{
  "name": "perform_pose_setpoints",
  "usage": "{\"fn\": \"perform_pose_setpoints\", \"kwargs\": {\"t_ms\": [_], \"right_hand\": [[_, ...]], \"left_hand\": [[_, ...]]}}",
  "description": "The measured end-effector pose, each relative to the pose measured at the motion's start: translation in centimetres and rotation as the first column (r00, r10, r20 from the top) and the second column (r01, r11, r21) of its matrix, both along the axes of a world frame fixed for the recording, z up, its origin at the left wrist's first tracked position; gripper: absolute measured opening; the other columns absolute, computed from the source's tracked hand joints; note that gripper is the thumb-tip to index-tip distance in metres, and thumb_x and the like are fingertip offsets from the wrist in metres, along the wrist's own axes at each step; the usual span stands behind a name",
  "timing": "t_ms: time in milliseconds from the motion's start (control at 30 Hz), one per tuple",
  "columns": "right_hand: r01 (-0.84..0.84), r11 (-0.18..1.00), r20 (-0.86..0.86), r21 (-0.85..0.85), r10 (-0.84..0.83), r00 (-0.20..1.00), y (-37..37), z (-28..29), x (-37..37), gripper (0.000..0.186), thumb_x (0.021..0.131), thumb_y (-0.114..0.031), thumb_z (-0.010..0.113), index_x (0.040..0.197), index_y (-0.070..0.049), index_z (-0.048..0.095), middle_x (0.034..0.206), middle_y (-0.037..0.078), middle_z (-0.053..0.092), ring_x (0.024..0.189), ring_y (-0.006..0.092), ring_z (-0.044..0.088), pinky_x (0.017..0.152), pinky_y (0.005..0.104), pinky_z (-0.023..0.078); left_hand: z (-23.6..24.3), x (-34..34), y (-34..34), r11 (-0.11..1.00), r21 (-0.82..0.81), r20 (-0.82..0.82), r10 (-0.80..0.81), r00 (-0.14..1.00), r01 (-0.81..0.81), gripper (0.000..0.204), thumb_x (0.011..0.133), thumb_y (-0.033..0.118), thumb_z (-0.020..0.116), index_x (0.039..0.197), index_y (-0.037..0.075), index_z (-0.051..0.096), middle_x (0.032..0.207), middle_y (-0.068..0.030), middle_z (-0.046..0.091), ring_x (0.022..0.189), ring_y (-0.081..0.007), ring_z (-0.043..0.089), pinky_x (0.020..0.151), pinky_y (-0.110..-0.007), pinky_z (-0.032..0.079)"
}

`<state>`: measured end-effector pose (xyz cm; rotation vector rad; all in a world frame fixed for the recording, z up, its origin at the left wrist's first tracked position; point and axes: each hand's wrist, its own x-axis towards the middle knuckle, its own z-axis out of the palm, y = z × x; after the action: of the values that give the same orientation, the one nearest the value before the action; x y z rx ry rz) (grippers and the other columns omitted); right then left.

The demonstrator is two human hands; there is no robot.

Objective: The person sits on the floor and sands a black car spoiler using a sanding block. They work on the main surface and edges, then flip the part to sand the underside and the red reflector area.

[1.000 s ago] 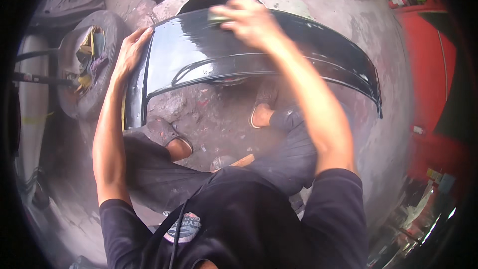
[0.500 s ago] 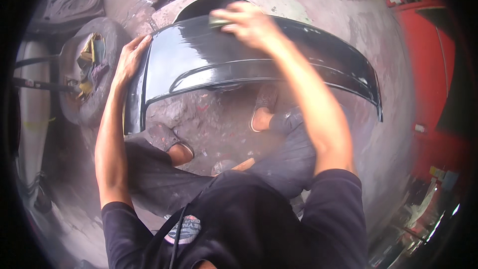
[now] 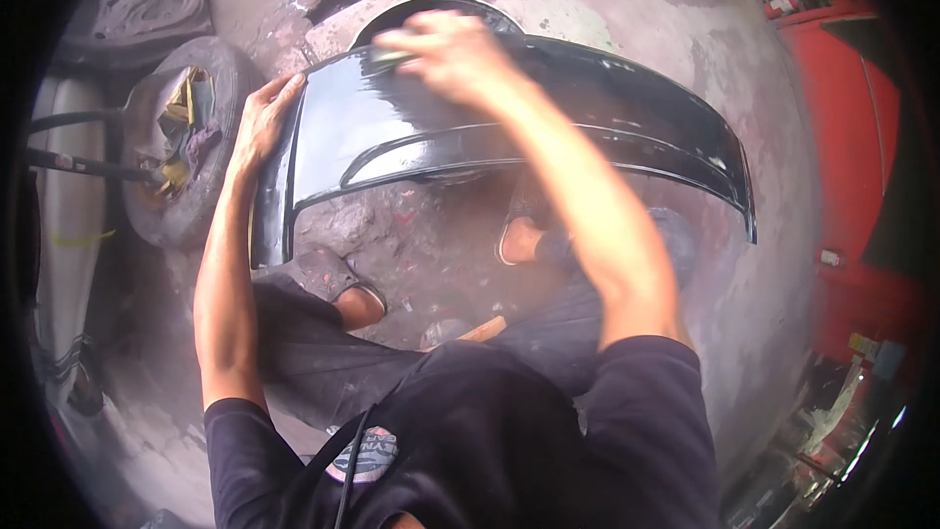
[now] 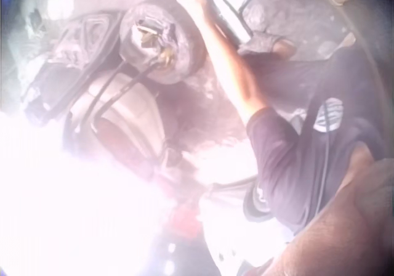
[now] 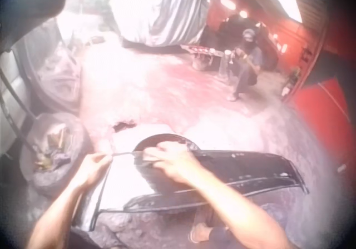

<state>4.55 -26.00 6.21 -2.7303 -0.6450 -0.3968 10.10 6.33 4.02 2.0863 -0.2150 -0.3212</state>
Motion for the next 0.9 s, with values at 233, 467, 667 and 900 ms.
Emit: {"fn": "perform_pose_setpoints", "kwargs": {"t_ms": [233,467,667,900], "right_hand": [[0.317,0.947,-0.076,-0.061,-0.321,0.944,-13.8,2.3,-7.5,0.048,0.091,-0.022,0.077,0.139,-0.02,0.072,0.133,0.016,0.069,0.124,0.0357,0.064,0.108,0.0462,0.051],[-0.046,0.997,0.0,0.06,0.046,0.999,6.2,-0.1,1.4,0.042,0.093,-0.028,0.076,0.136,-0.024,0.072,0.128,0.018,0.067,0.118,0.0374,0.065,0.101,0.0482,0.053],[0.144,0.989,-0.111,-0.016,-0.145,0.983,-8.8,1.2,-3.7,0.05,0.094,-0.018,0.073,0.144,-0.023,0.069,0.138,0.02,0.066,0.127,0.0381,0.063,0.11,0.0464,0.05],[-0.15,0.984,0.113,0.095,0.139,0.984,8.7,-0.6,2.2,0.048,0.091,-0.024,0.077,0.139,-0.019,0.071,0.126,0.017,0.068,0.115,0.0381,0.065,0.1,0.0471,0.052]], "left_hand": [[0.1,0.2,-1.1,0.999,0.039,0.027,-0.034,0.999,0.033,0.063,0.101,0.052,0.066,0.134,-0.002,0.07,0.121,-0.0231,0.076,0.116,-0.0291,0.072,0.103,-0.038,0.052],[-0.8,0.4,0.4,0.999,0.038,0.018,0.006,1.0,-0.007,0.059,0.101,0.05,0.065,0.132,0.0,0.072,0.121,-0.0227,0.076,0.115,-0.0295,0.072,0.103,-0.038,0.051],[0.1,0.0,-0.6,1.0,0.016,0.007,-0.007,1.0,0.007,0.059,0.103,0.048,0.061,0.134,-0.001,0.07,0.124,-0.0247,0.075,0.12,-0.0324,0.071,0.105,-0.039,0.05],[-0.4,0.1,-0.1,0.998,0.06,0.045,0.009,0.999,-0.012,0.059,0.103,0.05,0.061,0.133,0.001,0.071,0.125,-0.0253,0.074,0.123,-0.0364,0.07,0.107,-0.041,0.051]]}}
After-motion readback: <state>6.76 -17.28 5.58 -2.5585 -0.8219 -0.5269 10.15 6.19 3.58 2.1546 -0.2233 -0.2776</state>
